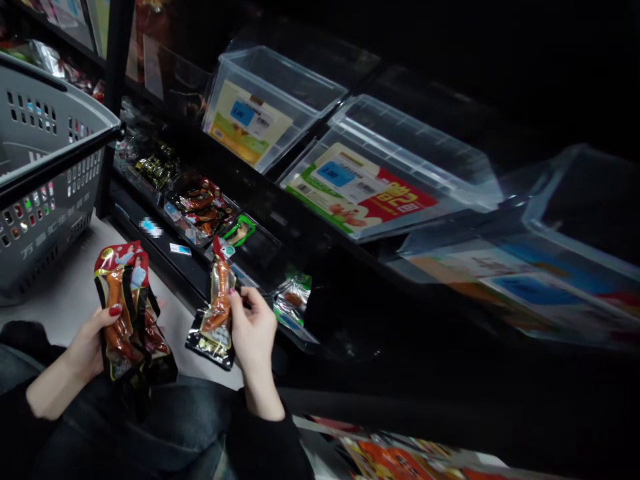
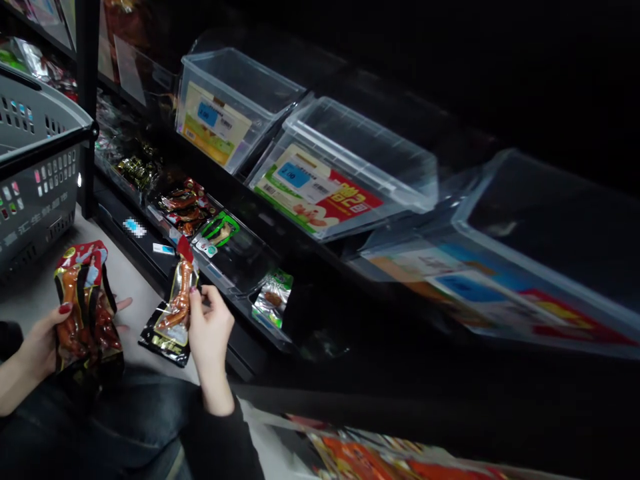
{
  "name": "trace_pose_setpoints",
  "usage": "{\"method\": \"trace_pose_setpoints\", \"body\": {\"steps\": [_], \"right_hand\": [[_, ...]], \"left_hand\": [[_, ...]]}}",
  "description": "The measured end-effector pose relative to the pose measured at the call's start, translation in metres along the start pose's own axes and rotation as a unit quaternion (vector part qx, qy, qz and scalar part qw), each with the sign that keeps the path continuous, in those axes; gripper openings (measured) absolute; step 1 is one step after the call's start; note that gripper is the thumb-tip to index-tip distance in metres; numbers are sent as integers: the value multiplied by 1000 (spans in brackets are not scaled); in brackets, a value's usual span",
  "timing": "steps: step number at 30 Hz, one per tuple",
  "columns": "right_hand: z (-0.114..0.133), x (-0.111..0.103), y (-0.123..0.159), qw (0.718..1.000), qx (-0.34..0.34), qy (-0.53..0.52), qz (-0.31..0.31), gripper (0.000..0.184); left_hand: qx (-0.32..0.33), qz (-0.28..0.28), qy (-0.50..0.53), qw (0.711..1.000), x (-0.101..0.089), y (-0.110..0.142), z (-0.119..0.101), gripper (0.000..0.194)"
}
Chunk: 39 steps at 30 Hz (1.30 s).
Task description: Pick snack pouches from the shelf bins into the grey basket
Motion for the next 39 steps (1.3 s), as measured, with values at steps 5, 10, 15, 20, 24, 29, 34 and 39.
{"method": "trace_pose_setpoints", "body": {"steps": [5,10,15,20,24,29,34,39], "right_hand": [[4,17,14,988,-122,93,29,16],[13,50,51,970,-181,83,141,18],[20,39,43,976,-119,18,179,15],[26,39,45,971,-57,-13,230,12],[23,53,60,965,67,-6,254,17],[15,59,65,953,144,-64,260,29],[11,57,55,913,223,-187,285,23],[13,57,46,904,231,-238,270,12]], "left_hand": [[-6,-52,22,998,1,2,-2,47],[-1,-140,-53,989,-3,2,4,52],[28,-169,-127,977,3,1,1,44],[74,-173,-245,951,3,-7,9,29],[112,-225,-309,917,-4,-13,14,26],[129,-262,-358,887,-8,-15,12,25],[136,-266,-334,894,-12,-20,16,31],[148,-256,-338,893,-9,-23,15,31]]}}
Point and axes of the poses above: each hand's wrist, its own y-axis away from the middle knuckle, its own x-axis out of the palm, z = x × y, the point moved 1 cm from there along -y, towards the middle knuckle, and after that the axes turned 14 degrees about -y, right-handed, at the moved point
